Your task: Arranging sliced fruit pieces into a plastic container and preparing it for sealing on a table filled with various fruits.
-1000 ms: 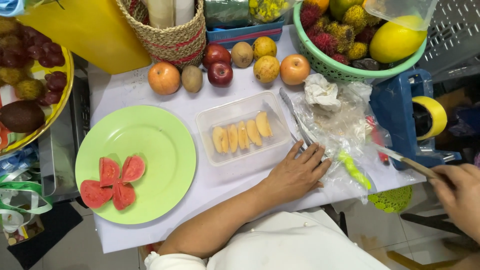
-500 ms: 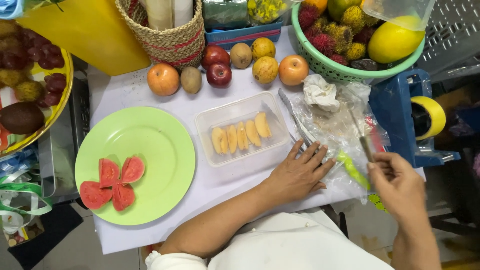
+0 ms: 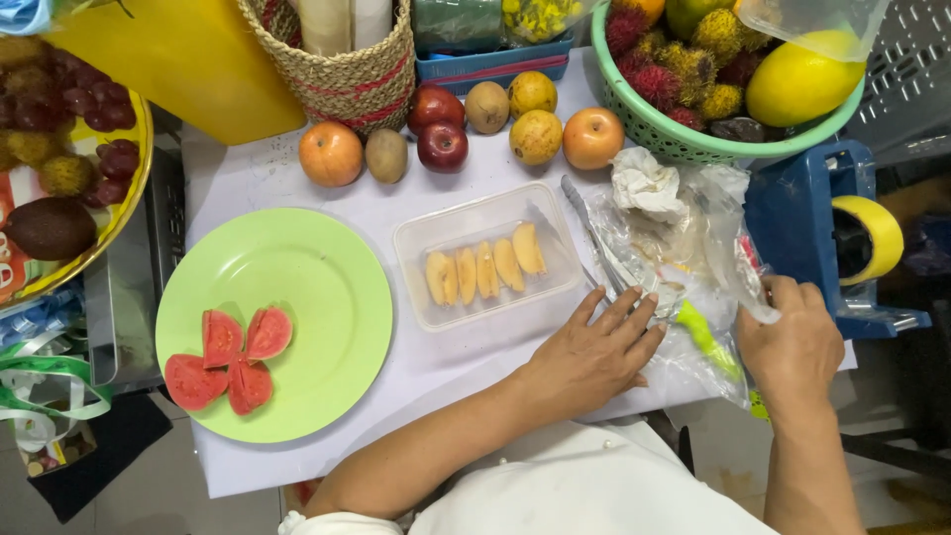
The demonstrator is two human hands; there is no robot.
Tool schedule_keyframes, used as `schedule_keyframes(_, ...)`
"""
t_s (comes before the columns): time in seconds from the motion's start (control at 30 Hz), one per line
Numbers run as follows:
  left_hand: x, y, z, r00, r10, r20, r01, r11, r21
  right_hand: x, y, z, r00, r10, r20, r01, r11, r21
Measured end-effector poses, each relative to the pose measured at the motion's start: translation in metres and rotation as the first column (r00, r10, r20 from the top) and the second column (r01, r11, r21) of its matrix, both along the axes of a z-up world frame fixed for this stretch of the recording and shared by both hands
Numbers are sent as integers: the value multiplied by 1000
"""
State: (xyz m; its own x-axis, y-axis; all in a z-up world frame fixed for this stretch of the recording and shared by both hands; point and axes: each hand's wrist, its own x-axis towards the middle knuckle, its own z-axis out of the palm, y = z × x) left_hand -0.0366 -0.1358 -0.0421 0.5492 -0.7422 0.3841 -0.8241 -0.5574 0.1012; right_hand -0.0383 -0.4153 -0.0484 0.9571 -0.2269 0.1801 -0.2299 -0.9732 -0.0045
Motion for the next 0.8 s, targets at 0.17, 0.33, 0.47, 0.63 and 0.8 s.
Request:
schedule_keyframes(0.17,5,26,37,998,-59,1,58,979,-196,11,41,54,964,-115,-241,152,978,142)
schedule_keyframes(0.33,15,76,70,994,-54,-90,10,901,-433,-1,21,37,996,67,62,-79,975,208)
schedule_keyframes(0.47,29,122,74,968,230,-95,-247,839,-484,6,16,3,930,304,204,-351,901,256)
schedule_keyframes(0.63,43,155,45,854,485,-185,-510,717,-475,18,15,-15,916,390,90,-400,876,269)
schedule_keyframes(0.8,48,163,30,788,526,-321,-611,603,-513,20,3,-19,954,296,-53,-284,945,161)
